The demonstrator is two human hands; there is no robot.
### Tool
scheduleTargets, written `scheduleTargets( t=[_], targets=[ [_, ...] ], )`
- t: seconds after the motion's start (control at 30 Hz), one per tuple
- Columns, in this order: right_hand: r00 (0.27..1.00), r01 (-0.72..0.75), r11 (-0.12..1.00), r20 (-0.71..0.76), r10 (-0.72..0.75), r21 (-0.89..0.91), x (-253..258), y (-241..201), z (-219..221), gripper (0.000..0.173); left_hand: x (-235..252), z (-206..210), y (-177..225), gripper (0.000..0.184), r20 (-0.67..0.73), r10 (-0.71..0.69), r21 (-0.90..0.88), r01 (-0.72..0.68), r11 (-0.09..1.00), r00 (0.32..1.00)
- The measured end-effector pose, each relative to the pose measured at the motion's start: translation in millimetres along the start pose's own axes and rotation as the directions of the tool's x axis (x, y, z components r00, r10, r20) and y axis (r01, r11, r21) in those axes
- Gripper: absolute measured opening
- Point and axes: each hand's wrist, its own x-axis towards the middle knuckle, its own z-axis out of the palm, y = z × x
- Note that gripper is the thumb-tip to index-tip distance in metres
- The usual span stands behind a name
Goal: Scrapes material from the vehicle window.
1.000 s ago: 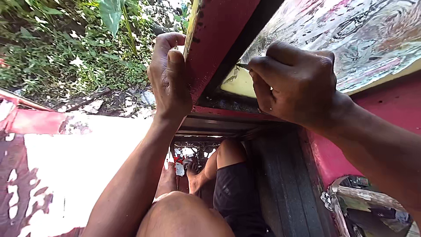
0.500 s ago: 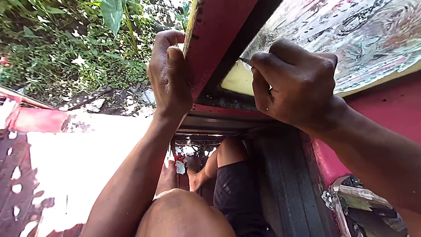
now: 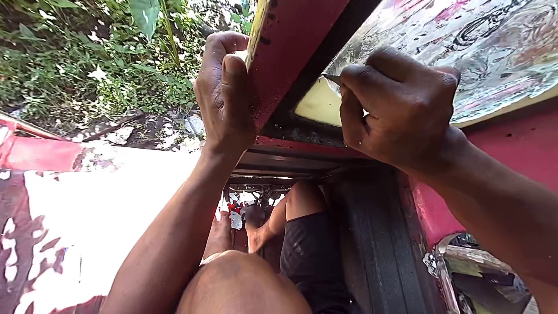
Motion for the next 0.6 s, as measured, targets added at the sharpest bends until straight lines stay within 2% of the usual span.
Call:
scheduleTargets(
  t=[0.13,0.37,0.6],
  targets=[
    [1.0,-0.003,1.0,-0.003,0.003,0.026,2,2,-6,0.024,0,0,1,0.056,-0.007,0.013,0.05,-0.013,0.999,1.0],
    [1.0,0.01,1.0,0.014,-0.011,0.026,1,-2,-5,0.023,0,0,1,0.062,-0.013,0.012,0.049,-0.012,0.999,1.0],
    [1.0,0.013,1.0,0.028,-0.013,0.004,1,-4,0,0.022,0,-1,0,0.061,0.001,0.0,0.044,0.0,0.999,1.0]
  ],
)
